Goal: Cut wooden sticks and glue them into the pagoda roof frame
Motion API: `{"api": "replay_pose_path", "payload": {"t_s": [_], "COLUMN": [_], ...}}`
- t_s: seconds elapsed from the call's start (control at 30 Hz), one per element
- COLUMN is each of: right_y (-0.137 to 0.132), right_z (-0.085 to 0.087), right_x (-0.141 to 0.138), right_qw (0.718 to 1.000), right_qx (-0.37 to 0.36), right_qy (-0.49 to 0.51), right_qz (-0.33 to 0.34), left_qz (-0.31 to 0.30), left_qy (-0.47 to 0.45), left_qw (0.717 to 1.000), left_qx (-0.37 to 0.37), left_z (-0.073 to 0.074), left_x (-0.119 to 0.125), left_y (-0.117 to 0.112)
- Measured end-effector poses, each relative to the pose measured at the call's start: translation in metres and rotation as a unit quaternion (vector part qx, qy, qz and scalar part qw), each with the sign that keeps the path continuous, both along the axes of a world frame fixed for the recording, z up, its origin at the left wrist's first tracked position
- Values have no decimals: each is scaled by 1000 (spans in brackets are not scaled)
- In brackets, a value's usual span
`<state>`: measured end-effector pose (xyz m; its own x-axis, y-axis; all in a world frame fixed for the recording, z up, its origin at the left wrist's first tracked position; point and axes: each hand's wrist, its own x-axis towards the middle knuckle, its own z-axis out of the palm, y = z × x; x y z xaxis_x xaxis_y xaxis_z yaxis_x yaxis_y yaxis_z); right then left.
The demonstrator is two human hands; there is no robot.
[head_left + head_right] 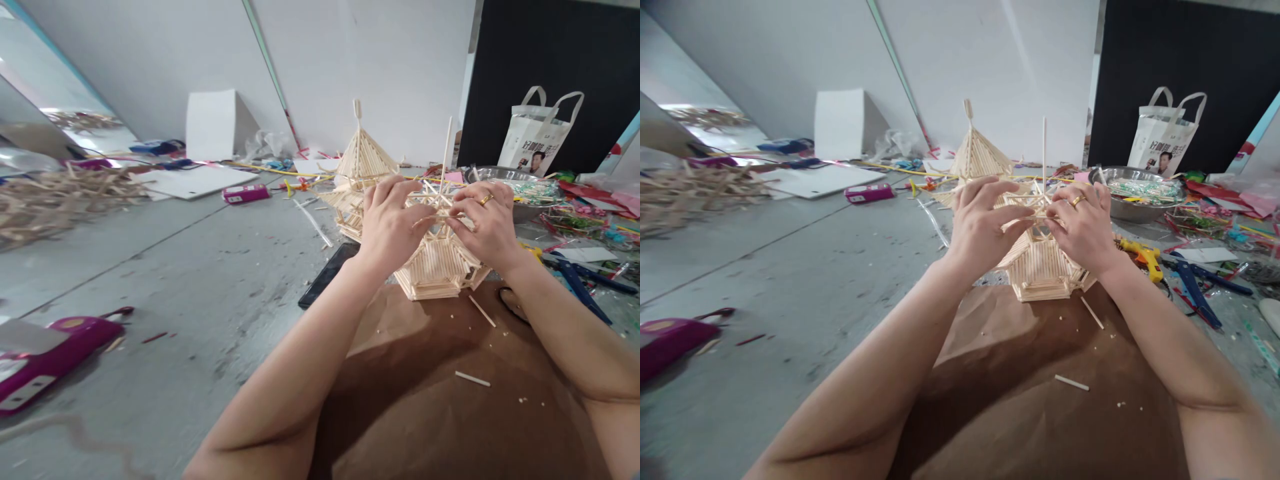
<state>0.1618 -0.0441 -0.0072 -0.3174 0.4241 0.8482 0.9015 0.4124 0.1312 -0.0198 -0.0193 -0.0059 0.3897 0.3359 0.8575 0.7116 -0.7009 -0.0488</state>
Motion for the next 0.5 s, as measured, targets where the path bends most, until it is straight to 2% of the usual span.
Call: {"api": "replay_pose_path", "payload": {"t_s": [0.5], "right_y": [-3], "right_z": [2], "right_x": [1], "right_qw": [999], "right_qx": [-19], "right_qy": [-32], "right_qz": [-12], "left_qz": [-14], "left_qy": [-15], "left_qw": [1000], "left_qx": [-8], "left_z": [-4], "left_x": [0], "left_y": [8]}}
